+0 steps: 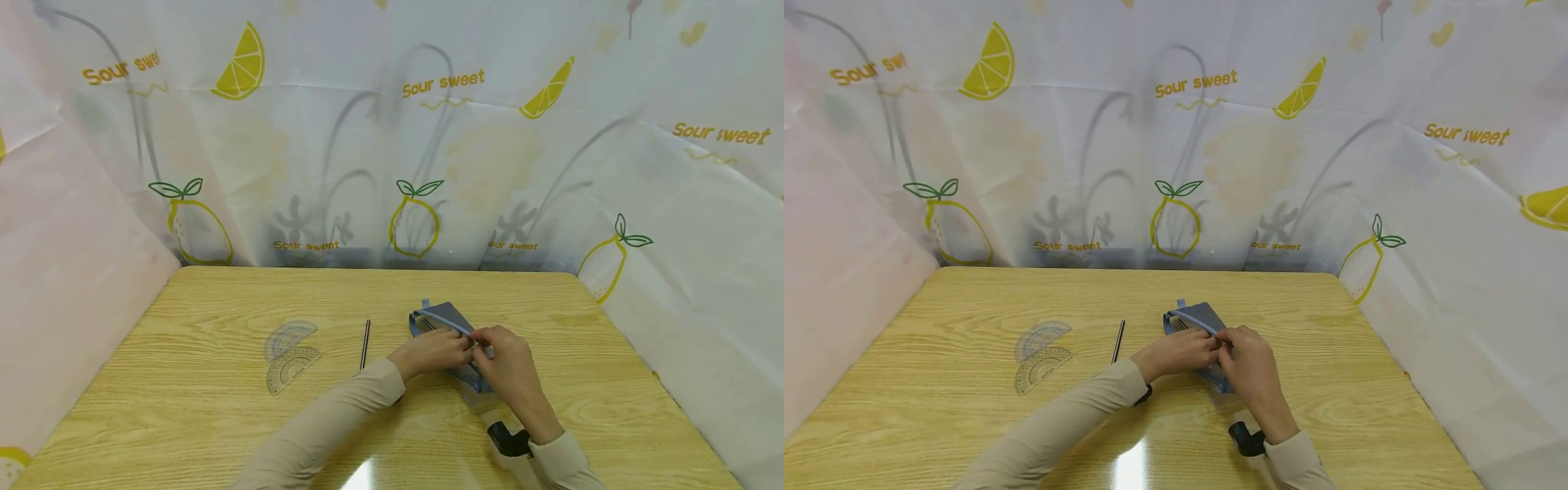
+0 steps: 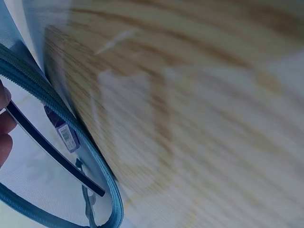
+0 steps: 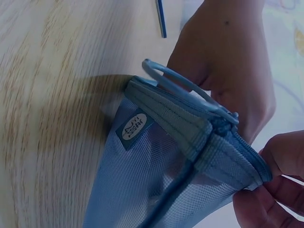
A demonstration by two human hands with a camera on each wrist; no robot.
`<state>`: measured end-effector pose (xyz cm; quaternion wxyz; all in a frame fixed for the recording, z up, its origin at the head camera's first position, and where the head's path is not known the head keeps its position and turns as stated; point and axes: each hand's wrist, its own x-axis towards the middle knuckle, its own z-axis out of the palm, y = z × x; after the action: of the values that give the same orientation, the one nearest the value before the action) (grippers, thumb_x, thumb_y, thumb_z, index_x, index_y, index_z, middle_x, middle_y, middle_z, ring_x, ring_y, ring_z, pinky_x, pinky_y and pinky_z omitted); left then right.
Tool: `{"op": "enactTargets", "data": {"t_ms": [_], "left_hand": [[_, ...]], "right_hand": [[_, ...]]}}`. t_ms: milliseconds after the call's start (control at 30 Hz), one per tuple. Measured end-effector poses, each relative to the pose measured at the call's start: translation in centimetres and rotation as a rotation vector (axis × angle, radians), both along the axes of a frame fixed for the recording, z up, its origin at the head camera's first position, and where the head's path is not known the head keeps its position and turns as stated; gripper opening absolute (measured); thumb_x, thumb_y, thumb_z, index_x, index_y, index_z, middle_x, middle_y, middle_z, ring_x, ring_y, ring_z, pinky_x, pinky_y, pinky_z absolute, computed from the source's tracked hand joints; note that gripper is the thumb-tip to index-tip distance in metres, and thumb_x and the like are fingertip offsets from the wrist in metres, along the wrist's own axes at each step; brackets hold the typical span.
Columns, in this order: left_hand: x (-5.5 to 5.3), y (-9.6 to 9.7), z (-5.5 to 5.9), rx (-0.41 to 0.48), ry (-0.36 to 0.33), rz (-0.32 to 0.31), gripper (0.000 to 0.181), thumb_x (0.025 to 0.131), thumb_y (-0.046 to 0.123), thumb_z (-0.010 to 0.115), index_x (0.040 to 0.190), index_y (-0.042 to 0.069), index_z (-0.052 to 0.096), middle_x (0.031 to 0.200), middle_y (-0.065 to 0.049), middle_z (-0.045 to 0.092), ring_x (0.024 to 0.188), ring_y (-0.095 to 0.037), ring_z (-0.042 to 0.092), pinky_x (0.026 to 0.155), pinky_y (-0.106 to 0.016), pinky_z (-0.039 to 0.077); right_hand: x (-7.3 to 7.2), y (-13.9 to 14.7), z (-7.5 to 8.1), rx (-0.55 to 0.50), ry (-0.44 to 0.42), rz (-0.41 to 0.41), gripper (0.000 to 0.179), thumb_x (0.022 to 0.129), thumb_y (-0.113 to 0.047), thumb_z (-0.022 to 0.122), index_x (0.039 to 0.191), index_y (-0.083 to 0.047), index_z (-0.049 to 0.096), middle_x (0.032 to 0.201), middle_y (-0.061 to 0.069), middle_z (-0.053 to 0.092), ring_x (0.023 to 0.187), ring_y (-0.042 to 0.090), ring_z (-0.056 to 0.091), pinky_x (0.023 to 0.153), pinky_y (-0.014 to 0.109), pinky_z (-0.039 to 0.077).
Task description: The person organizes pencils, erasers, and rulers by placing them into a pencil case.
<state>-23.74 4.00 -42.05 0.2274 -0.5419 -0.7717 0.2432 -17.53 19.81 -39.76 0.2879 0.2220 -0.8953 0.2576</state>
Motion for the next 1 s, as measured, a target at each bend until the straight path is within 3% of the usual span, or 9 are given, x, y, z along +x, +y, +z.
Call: {"op": "enactTargets", "data": {"t_ms": [267, 567, 800, 1000], "left_hand": [[-0.28, 0.77, -0.44, 0.035, 0.008, -0.003, 0.025, 0.102, 0.026, 0.05, 0.122, 0.031, 0.065, 0.114, 0.015, 0.062, 0.088, -0.002, 0.058, 0.068, -0.016, 0.045], [-0.27, 0.89, -0.96, 0.105, 0.052, -0.013, 0.022, 0.101, 0.029, 0.051, 0.113, 0.033, 0.069, 0.104, 0.016, 0.066, 0.085, -0.001, 0.059, 0.066, -0.016, 0.045], [-0.08, 0.8, -0.7, 0.071, 0.003, 0.025, 0.025, 0.102, 0.028, 0.049, 0.123, 0.03, 0.064, 0.11, 0.014, 0.064, 0.088, -0.002, 0.059, 0.067, -0.016, 0.046], [0.17, 0.56, -0.47, 0.071, -0.089, 0.057, 0.029, 0.102, 0.025, 0.051, 0.128, 0.028, 0.062, 0.117, 0.011, 0.062, 0.097, -0.005, 0.059, 0.076, -0.016, 0.047]], "right_hand": [[0.06, 0.1, 0.03, 0.005, 0.022, 0.005, 0.02, 0.072, 0.012, 0.076, 0.088, -0.001, 0.073, 0.082, 0.009, 0.067, 0.071, 0.019, 0.064, 0.056, 0.03, 0.051], [0.16, 0.16, 0.14, 0.003, 0.007, -0.005, 0.02, 0.073, 0.012, 0.076, 0.088, -0.001, 0.073, 0.081, 0.008, 0.066, 0.07, 0.018, 0.063, 0.055, 0.031, 0.051], [0.21, 0.16, 0.15, -0.006, 0.011, -0.005, 0.019, 0.073, 0.012, 0.075, 0.087, -0.001, 0.073, 0.081, 0.008, 0.066, 0.07, 0.017, 0.062, 0.055, 0.03, 0.05], [0.27, 0.17, 0.13, -0.012, 0.021, -0.008, 0.02, 0.073, 0.012, 0.075, 0.086, -0.001, 0.073, 0.081, 0.008, 0.066, 0.07, 0.018, 0.063, 0.054, 0.03, 0.05]]}}
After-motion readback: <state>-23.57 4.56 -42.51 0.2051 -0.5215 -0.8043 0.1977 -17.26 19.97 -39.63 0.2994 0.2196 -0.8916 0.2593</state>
